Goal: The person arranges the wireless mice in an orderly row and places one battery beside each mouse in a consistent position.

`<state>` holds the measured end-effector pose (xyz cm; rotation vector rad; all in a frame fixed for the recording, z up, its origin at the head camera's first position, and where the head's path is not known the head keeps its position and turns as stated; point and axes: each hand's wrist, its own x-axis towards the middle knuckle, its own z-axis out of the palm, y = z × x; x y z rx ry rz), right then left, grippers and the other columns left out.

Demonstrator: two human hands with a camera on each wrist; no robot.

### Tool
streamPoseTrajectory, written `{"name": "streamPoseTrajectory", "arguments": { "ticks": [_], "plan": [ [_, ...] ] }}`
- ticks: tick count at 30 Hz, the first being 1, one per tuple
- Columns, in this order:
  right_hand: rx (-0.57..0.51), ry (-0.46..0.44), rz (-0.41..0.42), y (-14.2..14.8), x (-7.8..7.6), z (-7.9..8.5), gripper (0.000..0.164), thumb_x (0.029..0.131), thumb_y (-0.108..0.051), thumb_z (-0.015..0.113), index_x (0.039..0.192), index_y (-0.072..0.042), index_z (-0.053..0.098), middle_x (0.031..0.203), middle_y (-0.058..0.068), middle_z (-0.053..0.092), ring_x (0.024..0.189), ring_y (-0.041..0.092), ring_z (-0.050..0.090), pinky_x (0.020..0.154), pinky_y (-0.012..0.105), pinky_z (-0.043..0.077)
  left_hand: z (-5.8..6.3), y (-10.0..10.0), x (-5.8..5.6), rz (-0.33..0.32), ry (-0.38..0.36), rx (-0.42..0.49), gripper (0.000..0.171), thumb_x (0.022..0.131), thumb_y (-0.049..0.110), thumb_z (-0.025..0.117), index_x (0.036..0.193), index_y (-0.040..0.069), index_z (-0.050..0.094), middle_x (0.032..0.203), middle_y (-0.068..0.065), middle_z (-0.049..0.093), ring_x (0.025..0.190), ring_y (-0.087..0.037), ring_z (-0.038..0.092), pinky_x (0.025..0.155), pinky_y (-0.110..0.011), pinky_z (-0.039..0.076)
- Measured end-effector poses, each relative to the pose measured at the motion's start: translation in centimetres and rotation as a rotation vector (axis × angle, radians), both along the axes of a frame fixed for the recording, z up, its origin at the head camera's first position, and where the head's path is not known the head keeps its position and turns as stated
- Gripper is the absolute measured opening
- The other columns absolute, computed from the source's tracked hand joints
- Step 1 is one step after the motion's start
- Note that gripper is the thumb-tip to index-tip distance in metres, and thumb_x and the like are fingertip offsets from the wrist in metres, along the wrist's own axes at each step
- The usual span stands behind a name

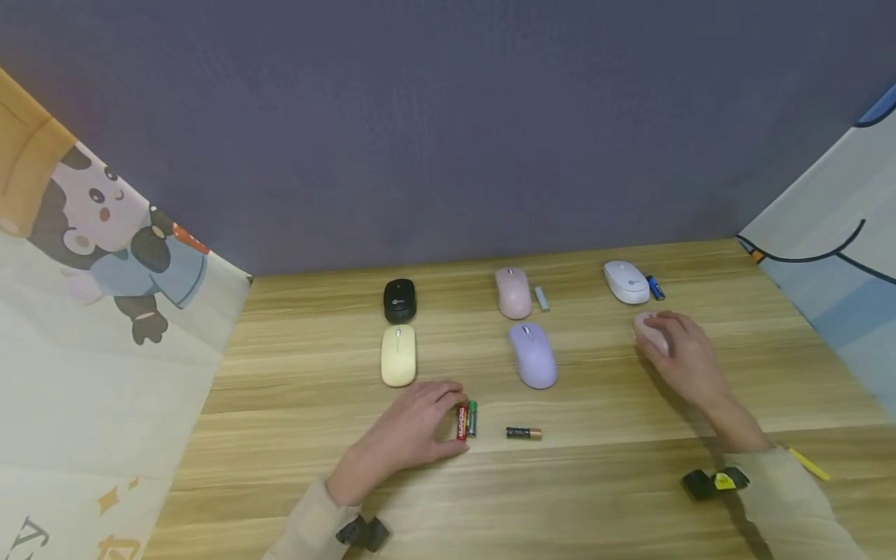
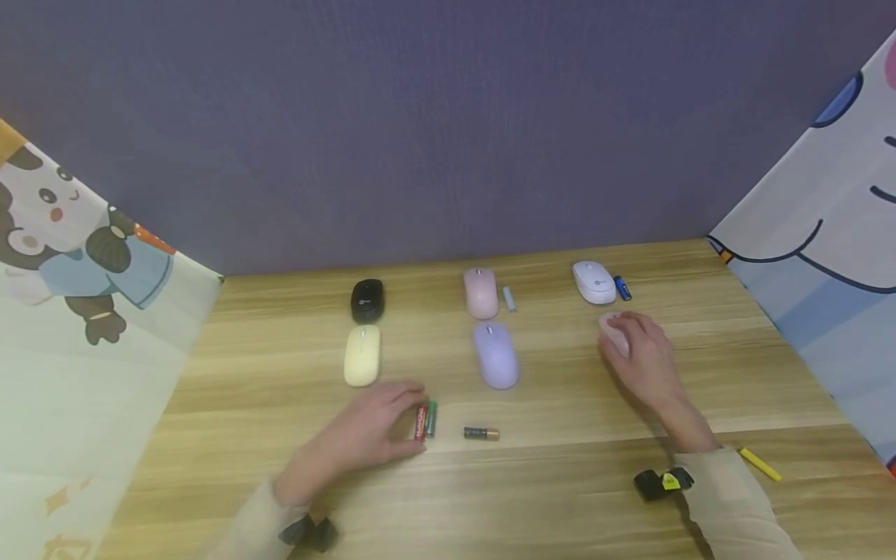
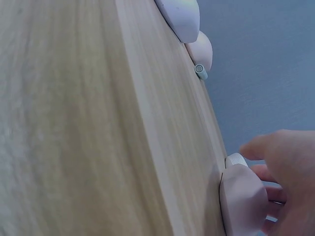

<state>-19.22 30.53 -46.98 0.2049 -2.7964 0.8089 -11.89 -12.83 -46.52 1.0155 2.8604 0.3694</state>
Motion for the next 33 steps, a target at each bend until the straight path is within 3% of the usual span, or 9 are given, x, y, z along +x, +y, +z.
{"name": "streamPoseTrajectory", "arguments": {
  "ticks": [33],
  "plan": [
    [-0.037,-0.053,0.0,0.29,-0.25,-0.48,0.043,0.103,-0.02,0.063,0.13,0.012,0.056,0.142,0.039,0.043,0.13,0.06,0.038,0.105,0.077,0.033,-0.57,-0.1,-0.33,-0.012,0.02,0.038,0.062,0.086,0.054,0.079,0.132,0.014,0.067,0.147,-0.01,0.059,0.136,-0.028,0.055,0.12,-0.05,0.039]
  ]
}}
